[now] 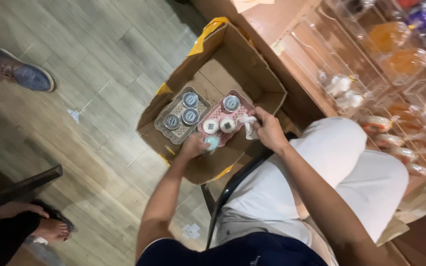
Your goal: The person organizes various packaged items by placing some into a cardboard box and arranging others on a multi-tiered display shelf.
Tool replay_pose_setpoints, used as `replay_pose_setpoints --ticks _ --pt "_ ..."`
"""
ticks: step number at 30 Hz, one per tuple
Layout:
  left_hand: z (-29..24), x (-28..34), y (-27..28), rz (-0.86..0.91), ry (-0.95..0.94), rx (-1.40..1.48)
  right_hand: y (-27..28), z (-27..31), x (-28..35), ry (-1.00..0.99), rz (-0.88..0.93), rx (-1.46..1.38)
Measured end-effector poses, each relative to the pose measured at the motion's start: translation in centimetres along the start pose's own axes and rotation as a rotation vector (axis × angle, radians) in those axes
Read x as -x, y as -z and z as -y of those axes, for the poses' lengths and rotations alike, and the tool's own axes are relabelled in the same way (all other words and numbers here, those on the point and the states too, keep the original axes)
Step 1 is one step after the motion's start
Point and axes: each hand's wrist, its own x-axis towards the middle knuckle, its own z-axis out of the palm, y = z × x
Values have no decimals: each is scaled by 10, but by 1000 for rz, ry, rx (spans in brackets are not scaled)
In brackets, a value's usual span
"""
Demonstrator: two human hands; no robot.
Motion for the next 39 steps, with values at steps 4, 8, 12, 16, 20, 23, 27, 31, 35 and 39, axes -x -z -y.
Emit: replay_pose_setpoints --ticks 4,8,12,16,20,23,27,31,35,39 --pt "-74 -1 7 68 293 773 32 -6 26 68 -122 -45" --pt "-148 -11 -7 210 124 965 77 13 66 117 -326 -192" --pt "-229 -15 -43 337 10 1105 109 43 104 345 -625 -163" --pt "-270 -26 -118 366 35 1266 128 42 133 499 -824 164" --pt "-304 -25 -169 512 177 1421 138 -5 151 503 -864 341" --pt "-315 -27 -190 594 232 1442 147 -35 157 482 -919 323" --pt "-317 -32 -197 608 261 1427 151 -62 146 498 -906 286" --pt "-311 -43 -183 523 288 1473 143 -34 137 538 -845 330" --pt "-297 -57 -146 389 208 1512 108 -11 121 695 -719 468" --pt "-272 -58 -104 328 169 1523 93 -3 71 648 -602 624"
